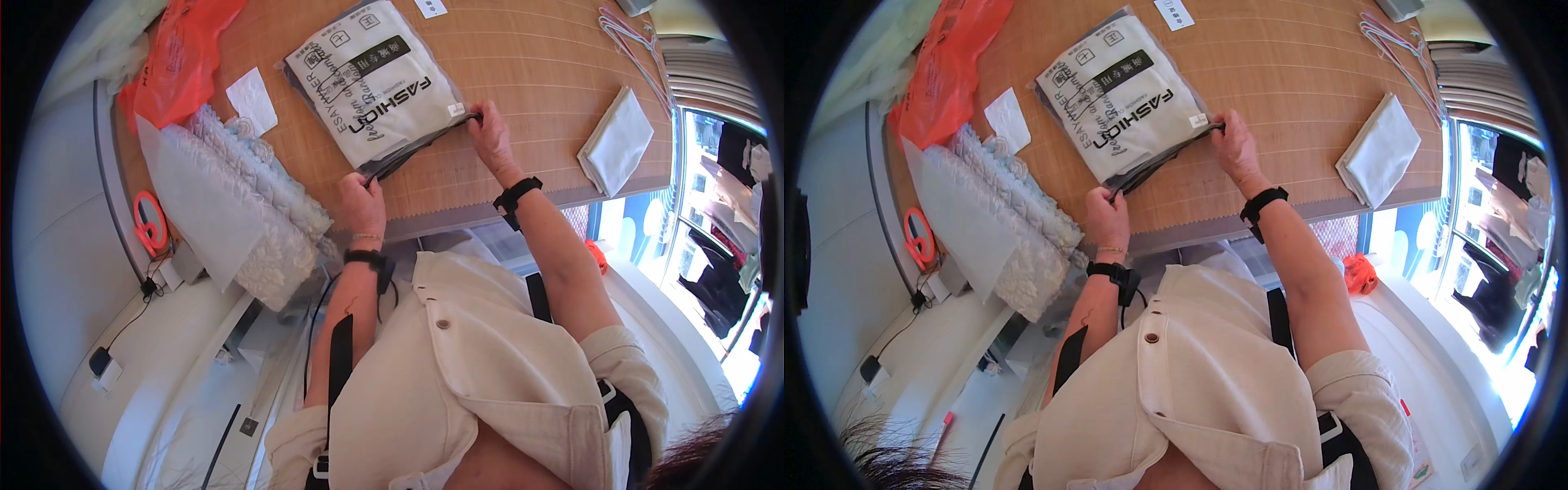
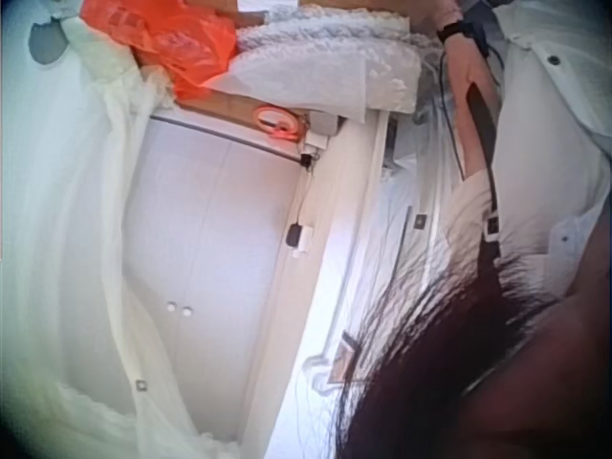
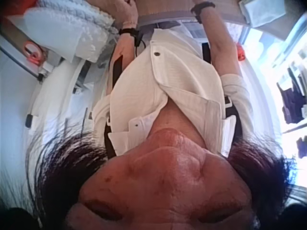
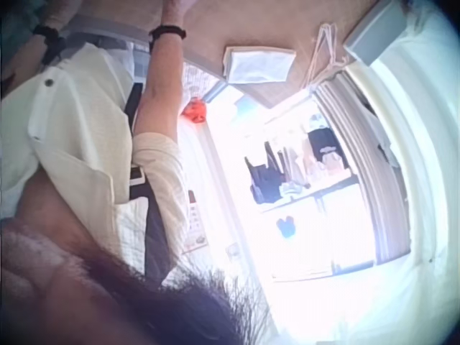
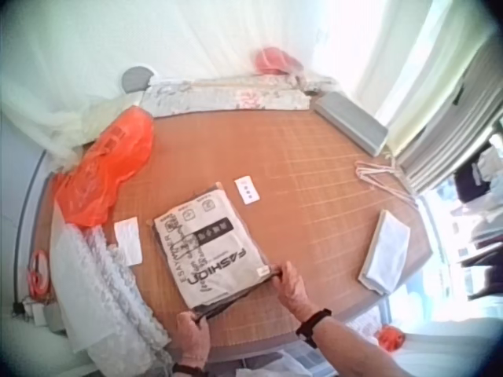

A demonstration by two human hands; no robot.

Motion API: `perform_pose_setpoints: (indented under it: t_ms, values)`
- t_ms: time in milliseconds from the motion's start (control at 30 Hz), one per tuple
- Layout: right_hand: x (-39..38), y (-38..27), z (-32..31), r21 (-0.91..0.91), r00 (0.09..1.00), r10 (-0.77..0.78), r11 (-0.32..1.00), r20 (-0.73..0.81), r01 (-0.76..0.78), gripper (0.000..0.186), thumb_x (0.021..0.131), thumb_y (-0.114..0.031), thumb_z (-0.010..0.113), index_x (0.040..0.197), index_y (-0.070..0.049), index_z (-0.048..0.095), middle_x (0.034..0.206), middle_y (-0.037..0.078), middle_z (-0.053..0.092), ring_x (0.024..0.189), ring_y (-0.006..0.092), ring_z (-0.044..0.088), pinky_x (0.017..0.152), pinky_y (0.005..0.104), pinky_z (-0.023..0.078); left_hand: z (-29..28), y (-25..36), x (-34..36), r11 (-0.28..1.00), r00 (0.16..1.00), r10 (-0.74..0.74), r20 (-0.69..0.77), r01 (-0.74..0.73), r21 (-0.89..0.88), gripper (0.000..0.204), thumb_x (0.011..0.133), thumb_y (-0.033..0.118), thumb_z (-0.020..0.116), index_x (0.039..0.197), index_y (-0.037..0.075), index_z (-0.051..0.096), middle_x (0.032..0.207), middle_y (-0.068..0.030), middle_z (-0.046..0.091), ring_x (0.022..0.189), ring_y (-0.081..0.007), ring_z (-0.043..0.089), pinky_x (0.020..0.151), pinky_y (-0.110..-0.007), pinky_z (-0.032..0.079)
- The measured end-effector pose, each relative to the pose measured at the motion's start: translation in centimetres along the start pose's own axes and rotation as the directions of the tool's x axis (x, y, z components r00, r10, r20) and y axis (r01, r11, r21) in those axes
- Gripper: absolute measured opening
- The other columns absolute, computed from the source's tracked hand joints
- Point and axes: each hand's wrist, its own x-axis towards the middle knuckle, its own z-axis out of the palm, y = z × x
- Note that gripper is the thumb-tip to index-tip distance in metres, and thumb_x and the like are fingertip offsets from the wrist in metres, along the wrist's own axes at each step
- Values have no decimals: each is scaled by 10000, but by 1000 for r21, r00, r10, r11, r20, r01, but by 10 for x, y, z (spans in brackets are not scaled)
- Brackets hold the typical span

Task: Folding a white t-shirt and placing it into a plastic zipper bag.

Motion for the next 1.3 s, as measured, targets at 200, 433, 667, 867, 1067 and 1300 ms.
perform_pose_setpoints:
  t_ms: [200, 433, 667, 867, 1067, 1300]
  values:
    - [4, 9, -5, 29, 1000, 0, 1000, 31, -1, 161, 790, -71, 600, 929, -43, 524, 841, 160, 598, 789, 311, 596, 694, 384, 477, -12, 1, -3, 959, 969, 247, 22, -247, 141, 194, 761, 132, 658, 890, 109, 514, 931, -113, 528, 791, -323, 572, 639, -419, 486]
    - [-35, 10, 2, 168, 944, 307, 943, -118, -286, 133, 866, -133, 603, 914, -16, 563, 737, 60, 596, 627, 124, 569, 579, 265, 479, -33, 16, 5, 889, 899, 436, 34, -437, 136, 146, 747, 118, 656, 835, 107, 540, 885, -92, 536, 764, -308, 574, 616, -408, 478]
    - [-89, -74, 39, 612, 719, 139, 432, 681, -663, 294, 925, -130, 474, 1195, -44, 551, 784, 23, 606, 592, 88, 561, 545, 240, 482, -34, 5, 6, 865, 883, 426, 194, -461, 198, 139, 744, 128, 654, 825, 123, 540, 842, -79, 533, 729, -303, 577, 598, -410, 477]
    - [-80, -86, 73, 677, 662, 214, 5, 718, -736, 413, 927, -112, 424, 1339, -83, 420, 747, 24, 591, 573, 111, 564, 554, 243, 487, -38, 7, 7, 855, 864, 461, 202, -493, 158, 128, 765, 111, 643, 848, 105, 546, 842, -85, 535, 740, -307, 581, 601, -394, 470]
    - [-64, -77, 88, 694, 678, 204, -10, 706, -720, 375, 932, -146, 458, 1302, -90, 447, 609, 14, 535, 436, 102, 476, 413, 215, 402, -41, -15, 20, 871, 841, 487, 235, -486, -69, 153, 803, 136, 640, 936, 103, 570, 898, -76, 569, 766, -247, 596, 622, -345, 494]
    - [-59, -98, 83, 494, 520, -20, 343, 854, -799, 235, 921, -231, 496, 1078, -78, 581, 555, -13, 480, 408, 66, 418, 375, 207, 350, -49, -14, 80, 438, 813, -35, 582, 536, -722, 472, 948, 403, 462, 1204, 8, 489, 1041, -101, 608, 830, -206, 614, 712, -316, 517]
